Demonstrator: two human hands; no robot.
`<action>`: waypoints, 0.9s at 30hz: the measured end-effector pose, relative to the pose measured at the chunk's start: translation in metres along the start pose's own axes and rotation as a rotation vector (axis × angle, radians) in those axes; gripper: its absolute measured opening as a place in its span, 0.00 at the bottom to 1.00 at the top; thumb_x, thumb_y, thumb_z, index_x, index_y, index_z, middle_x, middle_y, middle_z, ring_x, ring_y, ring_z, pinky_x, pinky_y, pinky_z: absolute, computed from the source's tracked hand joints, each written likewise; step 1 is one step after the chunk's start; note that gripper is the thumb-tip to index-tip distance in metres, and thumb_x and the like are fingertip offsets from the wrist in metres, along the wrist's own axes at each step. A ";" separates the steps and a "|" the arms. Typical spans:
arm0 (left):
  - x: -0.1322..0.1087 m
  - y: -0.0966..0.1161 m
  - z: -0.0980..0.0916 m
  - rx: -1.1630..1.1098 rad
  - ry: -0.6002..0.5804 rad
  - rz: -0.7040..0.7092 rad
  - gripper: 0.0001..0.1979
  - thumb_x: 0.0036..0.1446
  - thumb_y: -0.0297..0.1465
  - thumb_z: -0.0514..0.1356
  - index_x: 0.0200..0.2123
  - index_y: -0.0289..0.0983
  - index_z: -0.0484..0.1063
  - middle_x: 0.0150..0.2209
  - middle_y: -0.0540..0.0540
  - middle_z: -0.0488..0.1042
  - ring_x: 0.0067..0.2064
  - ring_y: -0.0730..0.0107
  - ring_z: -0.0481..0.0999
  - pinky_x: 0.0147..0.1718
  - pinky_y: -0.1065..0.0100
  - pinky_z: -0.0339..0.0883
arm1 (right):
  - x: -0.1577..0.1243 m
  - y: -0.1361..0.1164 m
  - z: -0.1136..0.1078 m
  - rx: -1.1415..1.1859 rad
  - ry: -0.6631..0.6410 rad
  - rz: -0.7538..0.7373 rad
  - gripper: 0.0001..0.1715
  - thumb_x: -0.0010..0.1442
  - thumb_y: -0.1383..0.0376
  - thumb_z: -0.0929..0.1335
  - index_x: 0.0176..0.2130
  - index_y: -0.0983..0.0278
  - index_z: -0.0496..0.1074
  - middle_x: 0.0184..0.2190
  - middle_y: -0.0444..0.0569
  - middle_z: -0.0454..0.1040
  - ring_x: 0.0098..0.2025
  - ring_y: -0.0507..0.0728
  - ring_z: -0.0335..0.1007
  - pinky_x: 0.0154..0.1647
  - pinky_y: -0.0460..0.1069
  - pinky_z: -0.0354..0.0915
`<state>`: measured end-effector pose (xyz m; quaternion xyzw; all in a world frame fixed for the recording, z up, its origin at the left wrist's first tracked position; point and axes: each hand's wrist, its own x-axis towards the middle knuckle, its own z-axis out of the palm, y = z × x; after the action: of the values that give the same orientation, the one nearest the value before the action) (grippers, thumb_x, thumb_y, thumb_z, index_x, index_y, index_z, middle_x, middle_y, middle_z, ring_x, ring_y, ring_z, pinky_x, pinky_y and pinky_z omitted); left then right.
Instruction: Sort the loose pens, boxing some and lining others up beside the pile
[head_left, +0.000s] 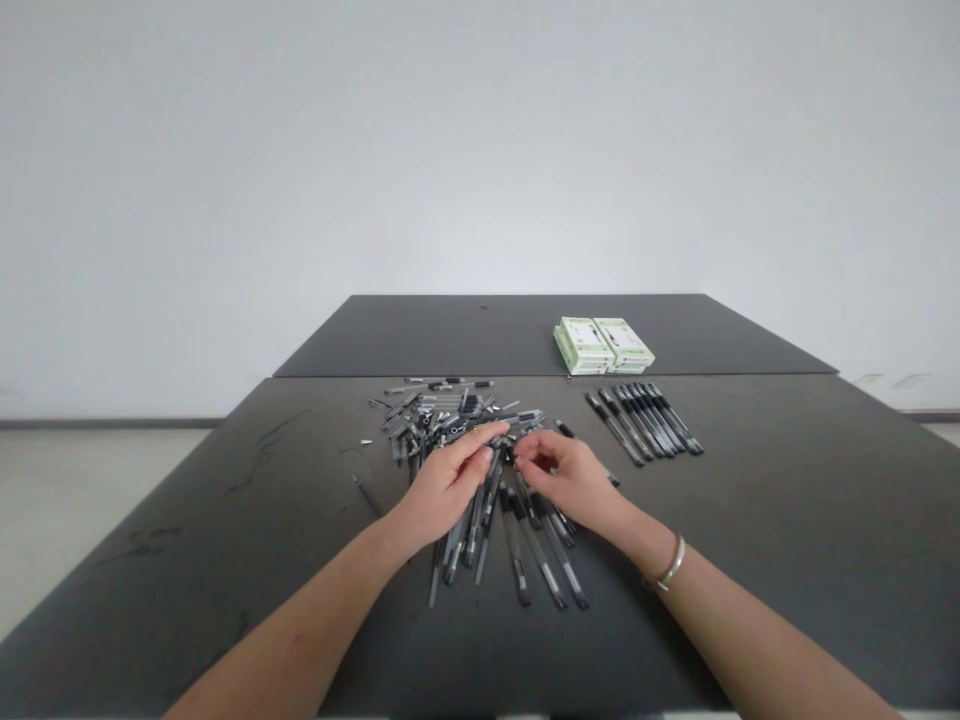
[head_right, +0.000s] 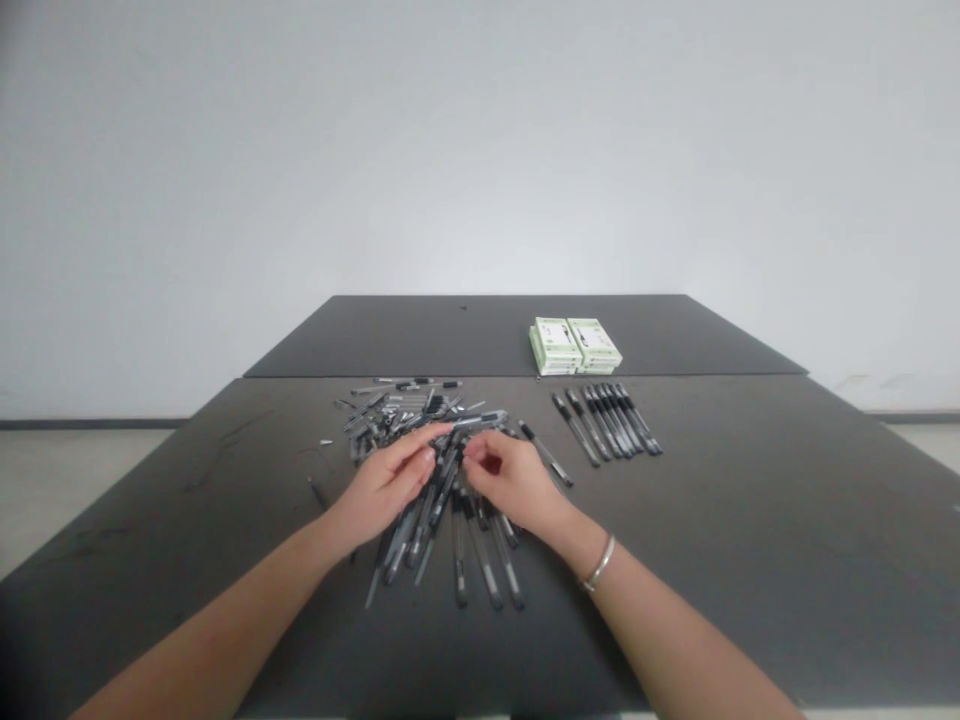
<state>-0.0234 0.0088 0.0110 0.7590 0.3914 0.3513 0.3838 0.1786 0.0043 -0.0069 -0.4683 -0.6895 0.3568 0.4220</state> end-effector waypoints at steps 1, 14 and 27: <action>0.000 0.001 0.000 -0.003 -0.007 0.010 0.20 0.67 0.34 0.49 0.58 0.38 0.67 0.22 0.54 0.62 0.22 0.75 0.59 0.22 0.74 0.58 | 0.000 -0.001 -0.001 0.107 0.006 0.020 0.05 0.56 0.65 0.69 0.36 0.65 0.73 0.27 0.44 0.74 0.27 0.50 0.68 0.30 0.45 0.64; -0.003 0.003 0.000 -0.042 -0.111 0.114 0.17 0.66 0.32 0.51 0.55 0.38 0.70 0.34 0.48 0.74 0.28 0.75 0.66 0.30 0.73 0.63 | -0.001 -0.019 -0.017 0.421 0.103 -0.021 0.11 0.52 0.59 0.75 0.36 0.62 0.79 0.29 0.46 0.78 0.30 0.51 0.72 0.33 0.47 0.68; -0.002 0.004 -0.001 -0.013 -0.153 0.129 0.15 0.66 0.32 0.51 0.52 0.38 0.71 0.47 0.44 0.76 0.46 0.65 0.75 0.47 0.66 0.67 | -0.006 -0.015 -0.017 0.267 0.043 -0.093 0.10 0.56 0.60 0.73 0.38 0.63 0.79 0.32 0.49 0.79 0.33 0.53 0.73 0.35 0.49 0.70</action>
<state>-0.0236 0.0057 0.0141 0.8048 0.3088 0.3187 0.3942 0.1899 -0.0041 0.0114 -0.3829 -0.6476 0.4153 0.5113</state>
